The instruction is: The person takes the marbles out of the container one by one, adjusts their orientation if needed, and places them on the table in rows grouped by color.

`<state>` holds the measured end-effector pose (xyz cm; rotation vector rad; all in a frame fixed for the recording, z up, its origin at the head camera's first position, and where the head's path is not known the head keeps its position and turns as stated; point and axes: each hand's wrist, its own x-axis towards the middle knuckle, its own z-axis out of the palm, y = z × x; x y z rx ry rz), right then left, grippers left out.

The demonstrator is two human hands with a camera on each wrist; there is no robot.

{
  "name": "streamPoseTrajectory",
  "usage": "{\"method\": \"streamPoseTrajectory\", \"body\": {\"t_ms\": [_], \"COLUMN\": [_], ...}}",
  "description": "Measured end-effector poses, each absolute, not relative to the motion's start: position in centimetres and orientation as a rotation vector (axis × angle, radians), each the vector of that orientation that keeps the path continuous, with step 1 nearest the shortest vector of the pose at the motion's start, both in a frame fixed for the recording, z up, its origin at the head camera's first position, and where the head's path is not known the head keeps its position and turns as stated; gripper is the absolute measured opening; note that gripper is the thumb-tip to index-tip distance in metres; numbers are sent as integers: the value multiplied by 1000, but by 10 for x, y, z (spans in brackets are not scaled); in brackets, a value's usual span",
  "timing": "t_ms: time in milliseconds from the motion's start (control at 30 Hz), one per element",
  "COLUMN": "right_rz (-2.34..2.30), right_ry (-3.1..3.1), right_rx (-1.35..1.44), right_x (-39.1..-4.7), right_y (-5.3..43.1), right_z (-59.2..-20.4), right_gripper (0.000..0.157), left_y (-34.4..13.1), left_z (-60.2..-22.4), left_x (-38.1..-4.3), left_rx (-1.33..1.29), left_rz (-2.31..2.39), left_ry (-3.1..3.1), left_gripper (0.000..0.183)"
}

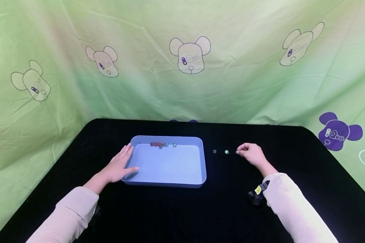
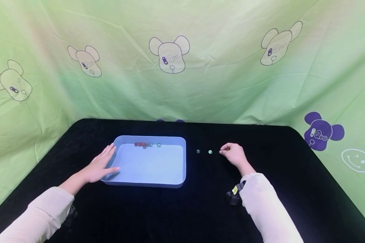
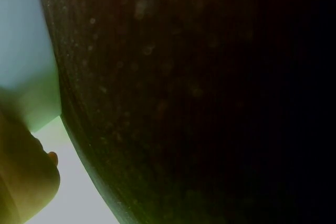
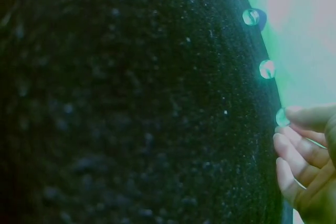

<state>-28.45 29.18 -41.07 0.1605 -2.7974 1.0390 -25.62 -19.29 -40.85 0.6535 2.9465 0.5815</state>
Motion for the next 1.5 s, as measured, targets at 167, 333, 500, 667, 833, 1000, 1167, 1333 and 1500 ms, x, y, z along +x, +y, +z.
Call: {"method": "streamPoseTrajectory", "body": {"t_ms": [167, 333, 500, 667, 833, 1000, 1167, 1333, 1500], "right_rz": [1004, 975, 964, 968, 982, 1004, 1042, 1069, 1116], "right_ry": [-2798, -2805, -2814, -2811, -2803, -2783, -2759, -2747, -2736], "right_rx": [160, 174, 178, 172, 165, 160, 142, 129, 126], "right_x": [-285, -285, -284, -283, -281, -279, -275, -268, -261], "right_y": [290, 290, 290, 290, 290, 292, 294, 296, 295], "right_z": [-411, -411, -411, -411, -410, -410, -410, -412, -410], "right_gripper": [15, 14, 14, 15, 16, 15, 14, 14, 15], "left_y": [-193, -193, -193, -192, -192, -192, -192, -193, -193], "left_z": [-408, -408, -408, -407, -407, -408, -410, -411, -411], "left_x": [-256, -255, -255, -256, -256, -256, -256, -256, -255], "left_rx": [647, 656, 656, 654, 654, 653, 658, 687, 705], "left_rz": [580, 586, 585, 579, 587, 582, 586, 616, 649], "left_ry": [2949, 2947, 2945, 2944, 2946, 2954, 2954, 2969, 2982], "left_gripper": [82, 82, 82, 82, 82, 81, 82, 82, 82]}}
